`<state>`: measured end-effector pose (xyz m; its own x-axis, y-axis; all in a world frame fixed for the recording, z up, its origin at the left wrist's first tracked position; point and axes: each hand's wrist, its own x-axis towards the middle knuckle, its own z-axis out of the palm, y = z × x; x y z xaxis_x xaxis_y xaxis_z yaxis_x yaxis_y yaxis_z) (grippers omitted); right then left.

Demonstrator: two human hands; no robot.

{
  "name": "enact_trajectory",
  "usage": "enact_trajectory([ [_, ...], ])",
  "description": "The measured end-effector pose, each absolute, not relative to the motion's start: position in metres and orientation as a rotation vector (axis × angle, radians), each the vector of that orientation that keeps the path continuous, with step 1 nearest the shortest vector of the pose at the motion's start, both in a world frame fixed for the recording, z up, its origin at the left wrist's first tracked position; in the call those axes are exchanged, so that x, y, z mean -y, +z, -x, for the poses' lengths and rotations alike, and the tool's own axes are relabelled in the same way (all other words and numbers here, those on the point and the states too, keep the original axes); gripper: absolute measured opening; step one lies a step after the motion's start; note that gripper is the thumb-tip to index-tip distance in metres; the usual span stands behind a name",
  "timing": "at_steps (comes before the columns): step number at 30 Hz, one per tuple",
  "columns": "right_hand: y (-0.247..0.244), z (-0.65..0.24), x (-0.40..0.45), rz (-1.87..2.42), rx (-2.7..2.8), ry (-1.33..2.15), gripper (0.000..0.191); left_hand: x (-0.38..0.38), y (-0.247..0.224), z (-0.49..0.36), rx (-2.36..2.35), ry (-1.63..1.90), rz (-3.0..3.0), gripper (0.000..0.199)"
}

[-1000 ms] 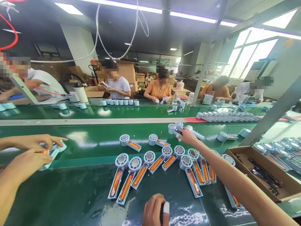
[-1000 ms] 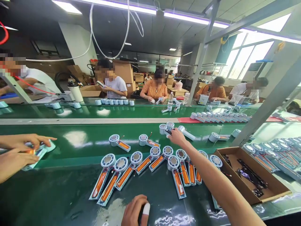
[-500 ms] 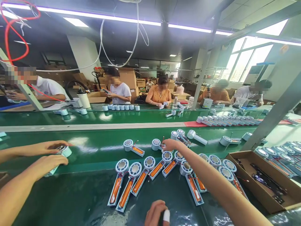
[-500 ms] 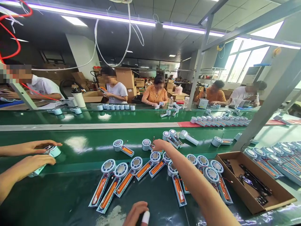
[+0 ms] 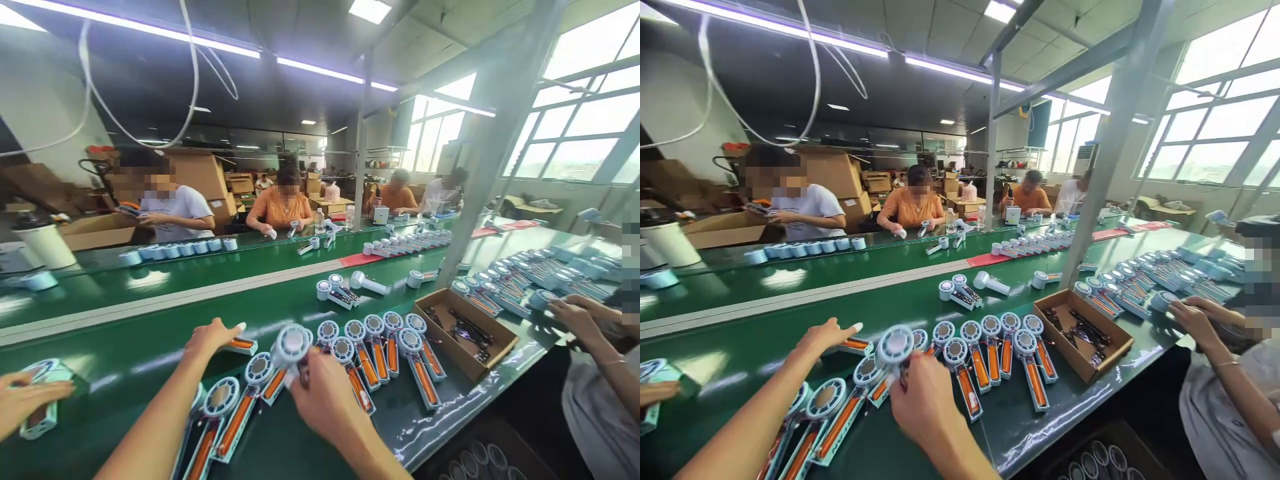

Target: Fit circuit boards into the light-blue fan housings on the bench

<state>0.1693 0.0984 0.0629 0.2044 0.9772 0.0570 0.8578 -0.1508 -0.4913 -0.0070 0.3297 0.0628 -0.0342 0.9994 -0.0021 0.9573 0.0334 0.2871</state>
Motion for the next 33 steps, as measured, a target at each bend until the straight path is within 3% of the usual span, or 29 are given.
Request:
enact_trajectory([
  [4,0.02,-0.164,-0.046,2.171,1.596,0.512,0.024,-0.334,0.065,0.004,-2.118,0.197,-2.095,0.03],
  [9,0.008,-0.167,-0.038,2.386,1.568,0.564,0.041,-0.3,0.107,-0.002,-2.001,0.565,-2.361,0.053],
  [12,0.002,-0.172,-0.031,2.305,1.556,0.537,0.052,-0.248,0.12,-0.006,-1.793,0.83,-2.51,0.057],
  [16,-0.005,-0.194,-0.011,2.028,1.678,0.696,0.069,-0.162,0.088,-0.019,-1.58,0.596,-2.481,0.053],
  [19,-0.006,-0.217,0.004,1.936,1.74,0.78,0.064,-0.117,0.044,-0.033,-1.59,0.289,-2.354,0.052],
  [21,-0.005,-0.23,0.014,1.882,1.74,0.801,0.054,-0.1,0.018,-0.04,-1.632,0.266,-2.251,0.053],
  [27,0.007,-0.263,0.026,1.762,1.615,0.649,0.033,-0.076,-0.029,-0.041,-1.605,0.772,-1.862,0.068],
  [33,0.063,-0.372,-0.086,2.019,1.459,0.196,0.032,-0.055,-0.051,-0.026,-1.445,0.922,-1.529,0.082],
])
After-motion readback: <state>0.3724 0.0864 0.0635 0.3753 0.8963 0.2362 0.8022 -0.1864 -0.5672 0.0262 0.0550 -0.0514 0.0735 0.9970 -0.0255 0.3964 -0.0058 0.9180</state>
